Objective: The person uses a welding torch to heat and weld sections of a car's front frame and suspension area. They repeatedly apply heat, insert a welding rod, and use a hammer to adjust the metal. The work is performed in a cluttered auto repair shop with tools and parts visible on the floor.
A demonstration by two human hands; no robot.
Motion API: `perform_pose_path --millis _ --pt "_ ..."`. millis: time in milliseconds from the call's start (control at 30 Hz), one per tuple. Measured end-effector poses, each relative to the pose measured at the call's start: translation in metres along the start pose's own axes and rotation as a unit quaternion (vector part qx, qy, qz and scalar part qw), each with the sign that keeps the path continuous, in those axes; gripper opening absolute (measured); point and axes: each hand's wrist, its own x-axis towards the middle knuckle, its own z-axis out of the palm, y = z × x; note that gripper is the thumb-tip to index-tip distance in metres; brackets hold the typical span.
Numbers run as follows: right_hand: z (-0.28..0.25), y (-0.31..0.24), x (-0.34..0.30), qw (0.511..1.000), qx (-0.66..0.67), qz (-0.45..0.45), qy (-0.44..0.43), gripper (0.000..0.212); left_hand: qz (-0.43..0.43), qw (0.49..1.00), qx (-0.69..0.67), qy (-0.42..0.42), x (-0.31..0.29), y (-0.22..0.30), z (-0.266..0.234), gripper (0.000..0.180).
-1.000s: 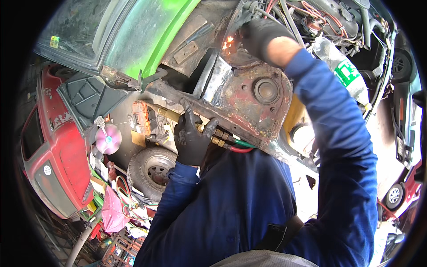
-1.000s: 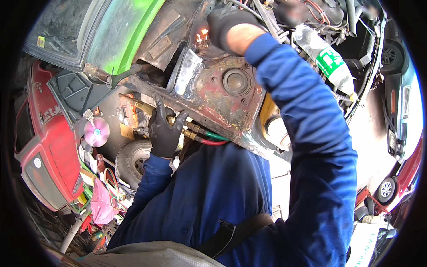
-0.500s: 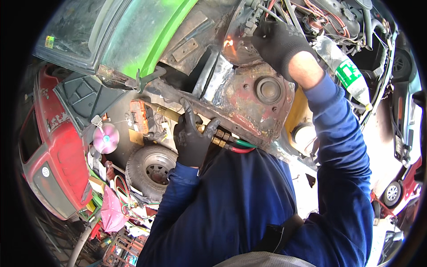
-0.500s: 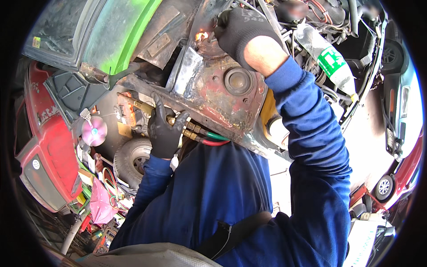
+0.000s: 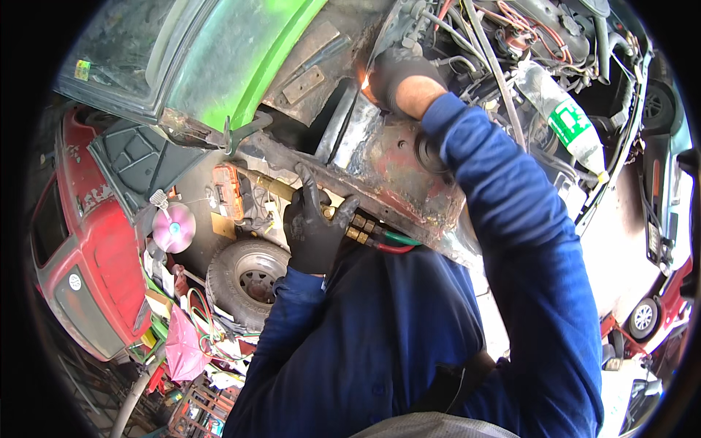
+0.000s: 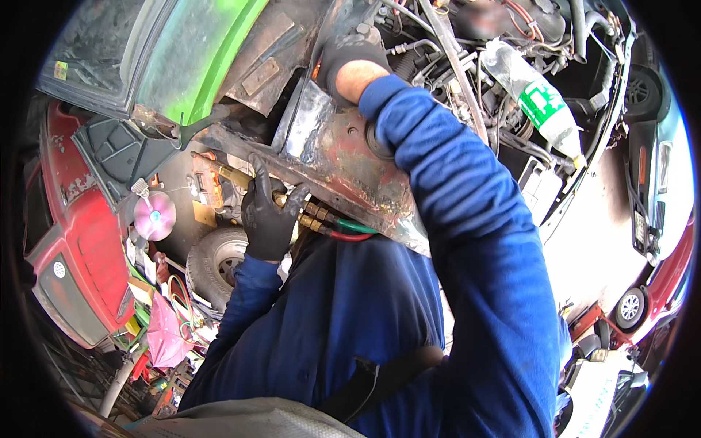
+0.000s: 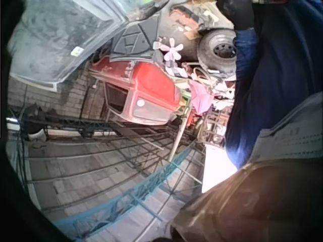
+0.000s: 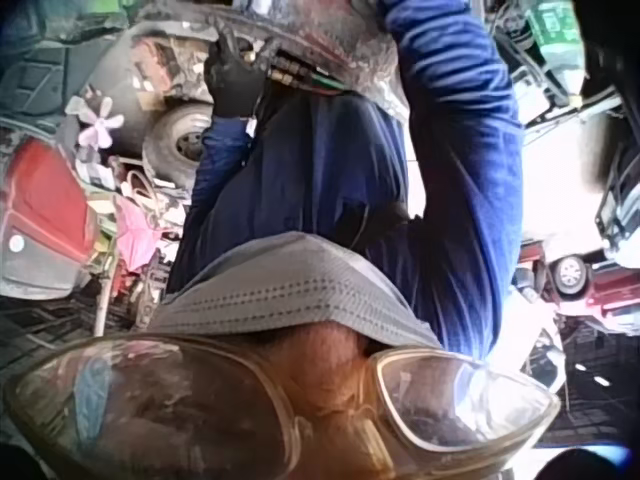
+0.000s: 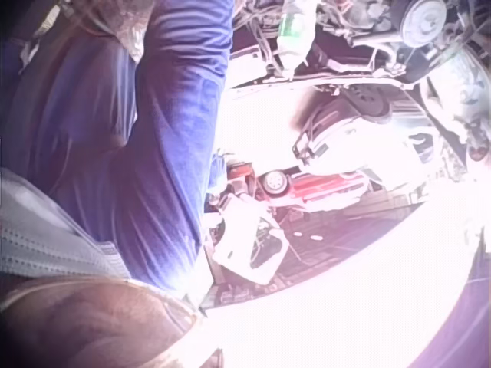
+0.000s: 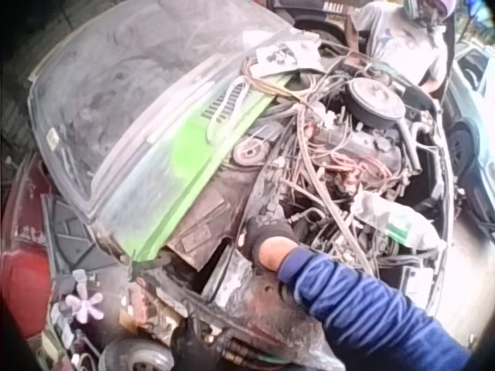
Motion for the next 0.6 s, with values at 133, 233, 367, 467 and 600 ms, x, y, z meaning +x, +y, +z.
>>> perform_pose_path --millis 133,233,367,467,600 --pt "-0.029 0.027 0.005 0.998 -0.003 0.061 -0.025 0.039 0.0 1.0 -0.027 -0.004 0.0 0.0 -0.002 0.103" --pt "-0.043 0.046 0.012 0.998 0.035 0.036 -0.026 0.039 -0.048 0.996 -0.057 -0.038 -0.001 0.0 -0.002 0.104" --pt "0.012 0.01 0.011 0.995 -0.096 0.01 0.0 0.04 -0.023 0.999 -0.025 -0.018 0.0 0.001 -0.001 0.105" --pt "0.036 0.017 0.004 0.983 -0.148 -0.102 0.024 0.037 0.002 1.0 0.0 0.009 0.003 0.001 -0.001 0.104" --pt "0.026 0.033 -0.008 0.97 -0.138 -0.196 0.041 0.029 0.01 0.999 -0.031 0.008 0.003 0.0 0.0 0.104"
